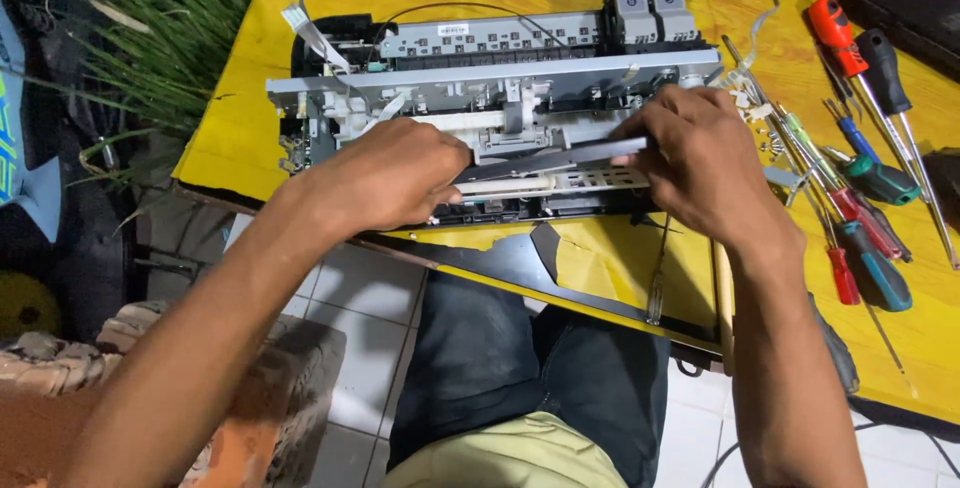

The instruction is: The person removes a black plastic cover from a disassembled electronic device, then uses a screwdriver to tighten screws on the internal frame. The device remains open on the workbench throughout.

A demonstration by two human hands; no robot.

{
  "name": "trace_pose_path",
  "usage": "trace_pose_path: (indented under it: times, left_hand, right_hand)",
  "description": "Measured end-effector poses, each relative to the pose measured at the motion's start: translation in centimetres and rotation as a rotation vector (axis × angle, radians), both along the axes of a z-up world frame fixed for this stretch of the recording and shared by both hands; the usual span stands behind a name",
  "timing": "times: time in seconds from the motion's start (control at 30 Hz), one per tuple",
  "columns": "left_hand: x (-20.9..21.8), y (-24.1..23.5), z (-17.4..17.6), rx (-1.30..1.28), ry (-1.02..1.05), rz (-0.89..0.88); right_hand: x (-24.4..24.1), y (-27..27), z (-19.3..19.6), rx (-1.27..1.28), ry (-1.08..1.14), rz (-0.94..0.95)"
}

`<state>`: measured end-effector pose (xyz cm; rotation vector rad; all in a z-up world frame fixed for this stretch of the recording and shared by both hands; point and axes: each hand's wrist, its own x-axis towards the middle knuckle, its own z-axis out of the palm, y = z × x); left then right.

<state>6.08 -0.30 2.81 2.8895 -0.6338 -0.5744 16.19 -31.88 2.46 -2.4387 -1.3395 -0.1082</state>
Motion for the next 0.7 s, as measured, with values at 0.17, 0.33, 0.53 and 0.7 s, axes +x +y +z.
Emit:
trace_pose_path:
  times: [0.17, 0.33, 0.53, 0.7]
  left_hand:
    - [0.3, 0.1, -0.7, -0.027, -0.004, 0.05]
    - [-0.7, 0.1, -2.0, -0.108, -0.082, 0.064]
    - [-1.4, -0.2, -2.7, 0.046, -0.236, 0.028]
    - [-1.9, -0.7, -2.1, 0.088, -0.229, -0.018]
  right_hand:
    - [1.6, 0.5, 0.0, -0.057, -0.029, 0.014]
    - [0.5, 0.4, -1.5, 0.095, -0.241, 0.06]
    - [-0.3, 0.3, -3.3, 0.278, -0.38, 0.023]
    - [-1.1, 0.5, -3.5, 0.349, -0.422, 0.039]
